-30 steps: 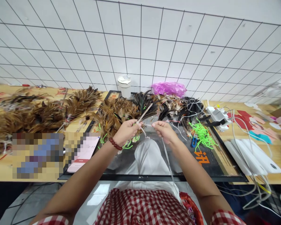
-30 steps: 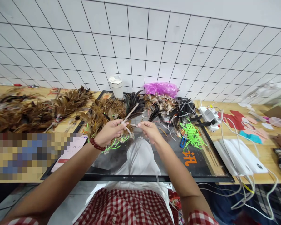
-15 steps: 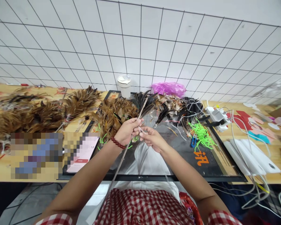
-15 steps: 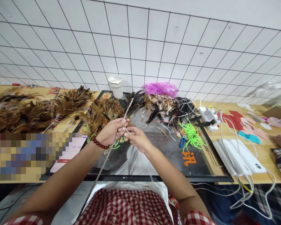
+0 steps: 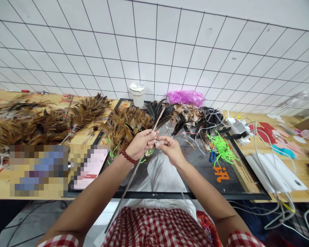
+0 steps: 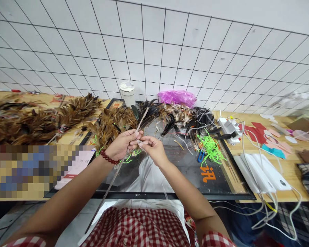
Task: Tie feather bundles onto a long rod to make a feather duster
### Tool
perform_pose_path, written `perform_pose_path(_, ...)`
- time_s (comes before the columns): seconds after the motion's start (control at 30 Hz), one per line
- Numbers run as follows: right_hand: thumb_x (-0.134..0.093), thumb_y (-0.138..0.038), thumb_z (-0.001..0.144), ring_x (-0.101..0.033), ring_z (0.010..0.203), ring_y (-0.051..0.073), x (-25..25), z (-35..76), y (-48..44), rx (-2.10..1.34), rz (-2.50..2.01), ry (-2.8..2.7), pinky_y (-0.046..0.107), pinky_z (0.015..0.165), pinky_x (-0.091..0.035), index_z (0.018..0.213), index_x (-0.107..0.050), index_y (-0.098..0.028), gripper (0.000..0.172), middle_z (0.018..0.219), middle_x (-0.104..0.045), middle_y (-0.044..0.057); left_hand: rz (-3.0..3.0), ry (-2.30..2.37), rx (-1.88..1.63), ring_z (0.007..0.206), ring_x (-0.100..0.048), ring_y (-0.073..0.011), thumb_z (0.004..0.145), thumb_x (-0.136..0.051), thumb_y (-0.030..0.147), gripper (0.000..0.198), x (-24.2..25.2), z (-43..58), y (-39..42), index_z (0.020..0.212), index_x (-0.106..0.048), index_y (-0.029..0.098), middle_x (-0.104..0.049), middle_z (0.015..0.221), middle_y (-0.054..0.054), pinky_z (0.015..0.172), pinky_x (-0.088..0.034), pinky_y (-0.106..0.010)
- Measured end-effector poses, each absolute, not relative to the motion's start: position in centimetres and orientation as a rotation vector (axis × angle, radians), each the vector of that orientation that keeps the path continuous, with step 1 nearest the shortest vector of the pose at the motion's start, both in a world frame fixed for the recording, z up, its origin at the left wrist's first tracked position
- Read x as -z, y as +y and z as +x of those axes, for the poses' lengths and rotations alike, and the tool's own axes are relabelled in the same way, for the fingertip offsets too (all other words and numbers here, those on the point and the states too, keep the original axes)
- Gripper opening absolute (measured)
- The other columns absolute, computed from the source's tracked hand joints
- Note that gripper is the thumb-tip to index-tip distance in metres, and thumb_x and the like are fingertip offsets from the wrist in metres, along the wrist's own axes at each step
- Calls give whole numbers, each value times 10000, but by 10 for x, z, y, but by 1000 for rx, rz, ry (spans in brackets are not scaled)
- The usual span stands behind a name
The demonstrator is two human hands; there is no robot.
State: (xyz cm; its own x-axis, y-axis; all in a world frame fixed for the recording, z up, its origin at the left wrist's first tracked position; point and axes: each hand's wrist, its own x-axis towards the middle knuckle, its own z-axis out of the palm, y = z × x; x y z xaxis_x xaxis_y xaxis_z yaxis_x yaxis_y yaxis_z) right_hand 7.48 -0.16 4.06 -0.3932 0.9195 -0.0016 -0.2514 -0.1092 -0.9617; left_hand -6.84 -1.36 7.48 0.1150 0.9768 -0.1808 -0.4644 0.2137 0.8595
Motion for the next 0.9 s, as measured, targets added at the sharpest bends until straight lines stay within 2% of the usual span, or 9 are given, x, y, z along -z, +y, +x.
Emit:
perform_pose_path(0.1,-739,-389,658,-514,622,105,-40,73,-1,-1492,-831,-1301,227,555,-382,843,-662,-184,287,727,-632,5,735,860,-1209,410,-274,11,675,-772,271,294,-75,-69,-13,860,-640,83,-425,592,53,345,-204,-120)
perform_pose_path(0.17,-716,-411,688,-485,595,95,-39,74,1,-1430,-842,-1307,223,540,-366,792,-645,-179,264,691,-600,-5,732,865,-1211,418,-286,13,669,-776,264,298,-76,-70,-13,860,-639,81,-441,619,46,346,-203,-119)
perform_pose_path(0.33,-687,-508,685,-260,413,31,-40,80,14,-1581,-908,-1102,195,399,-158,687,-495,-182,379,572,-437,-61,735,872,-1263,428,-291,9,677,-770,288,300,-77,-76,-13,853,-626,93,-467,655,36,353,-207,-127)
perform_pose_path(0.43,-715,-503,646,-240,392,19,-42,85,20,-1610,-942,-1053,189,385,-114,684,-466,-183,408,560,-431,-69,762,911,-1274,429,-297,5,664,-779,296,312,-77,-77,-14,848,-624,96,-479,655,32,359,-214,-131)
perform_pose_path(0.57,-760,-429,600,-214,357,13,-46,87,18,-1792,-982,-1020,170,373,-86,850,-491,-203,431,528,-476,-91,769,1001,-1332,424,-305,1,624,-803,292,322,-77,-71,-14,802,-609,108,-475,629,38,354,-185,-130)
perform_pose_path(0.67,-765,-370,610,-194,329,19,-47,82,11,-1988,-969,-1146,173,369,-76,1115,-489,-227,593,498,-523,-94,751,1013,-1354,418,-306,1,620,-803,280,312,-78,-67,-13,785,-596,115,-485,626,34,350,-167,-130)
perform_pose_path(0.73,-754,-360,631,-212,325,24,-43,77,8,-1978,-937,-1258,181,370,-104,1177,-513,-221,613,486,-548,-81,751,991,-1345,421,-314,3,625,-799,279,306,-78,-65,-12,772,-586,115,-508,647,23,352,-177,-127)
perform_pose_path(0.83,-724,-399,655,-325,365,42,-35,73,8,-1782,-932,-1383,187,399,-199,882,-650,-167,333,456,-543,-46,758,967,-1328,428,-329,6,623,-799,286,318,-80,-64,-11,758,-573,109,-518,665,17,355,-196,-119)
perform_pose_path(0.9,-700,-417,667,-383,405,55,-31,74,12,-1634,-942,-1395,191,426,-242,691,-635,-156,271,453,-539,-28,751,965,-1317,428,-333,6,617,-803,289,330,-81,-63,-12,764,-570,107,-503,658,26,352,-201,-118)
